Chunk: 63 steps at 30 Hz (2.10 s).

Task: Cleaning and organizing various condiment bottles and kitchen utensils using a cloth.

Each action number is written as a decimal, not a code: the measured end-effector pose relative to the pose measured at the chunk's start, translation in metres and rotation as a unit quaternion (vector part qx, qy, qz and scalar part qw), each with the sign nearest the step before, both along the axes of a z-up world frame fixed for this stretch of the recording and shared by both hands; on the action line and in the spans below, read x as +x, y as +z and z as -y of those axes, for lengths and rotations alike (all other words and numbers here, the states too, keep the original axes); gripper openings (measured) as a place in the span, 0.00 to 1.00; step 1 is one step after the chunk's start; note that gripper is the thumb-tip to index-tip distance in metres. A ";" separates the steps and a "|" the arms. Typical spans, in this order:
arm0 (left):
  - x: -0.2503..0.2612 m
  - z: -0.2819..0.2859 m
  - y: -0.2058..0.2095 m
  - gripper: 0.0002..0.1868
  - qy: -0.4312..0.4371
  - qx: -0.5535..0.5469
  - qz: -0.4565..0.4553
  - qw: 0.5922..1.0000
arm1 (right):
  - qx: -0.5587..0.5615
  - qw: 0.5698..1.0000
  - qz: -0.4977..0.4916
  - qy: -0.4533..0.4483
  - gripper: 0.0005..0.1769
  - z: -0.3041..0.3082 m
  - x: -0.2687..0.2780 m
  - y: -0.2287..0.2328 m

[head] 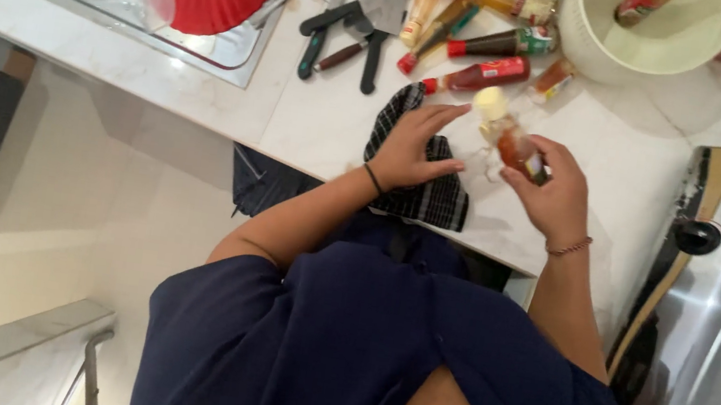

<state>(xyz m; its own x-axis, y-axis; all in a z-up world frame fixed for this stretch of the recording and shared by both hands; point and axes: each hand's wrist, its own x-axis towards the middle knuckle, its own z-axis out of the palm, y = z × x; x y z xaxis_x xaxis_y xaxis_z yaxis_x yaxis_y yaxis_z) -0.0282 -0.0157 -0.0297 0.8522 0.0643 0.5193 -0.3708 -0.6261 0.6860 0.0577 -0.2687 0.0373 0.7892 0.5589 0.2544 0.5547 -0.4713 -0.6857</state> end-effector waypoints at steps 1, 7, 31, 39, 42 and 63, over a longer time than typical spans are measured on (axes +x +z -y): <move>0.004 0.004 -0.003 0.40 0.004 0.003 -0.001 1.000 | 0.003 1.000 -0.001 0.004 0.30 -0.012 -0.004 0.001; 0.005 -0.021 -0.036 0.24 -0.111 -0.461 -0.087 0.876 | 0.040 0.990 -0.047 0.129 0.32 -0.062 -0.016 -0.034; -0.045 -0.149 0.038 0.19 0.043 -0.779 0.058 0.623 | 0.419 0.903 0.036 0.088 0.19 -0.186 -0.067 0.015; -0.015 -0.133 0.010 0.16 -0.039 -0.771 0.034 0.634 | 0.281 0.933 0.024 0.221 0.22 -0.220 -0.069 -0.057; -0.025 -0.139 0.051 0.17 -0.078 -0.754 0.001 0.652 | 0.258 0.941 -0.127 0.180 0.18 -0.181 -0.051 -0.055; 0.027 -0.110 0.033 0.23 -0.178 -0.479 0.071 0.857 | 0.318 0.920 -0.227 0.027 0.29 -0.212 -0.029 -0.097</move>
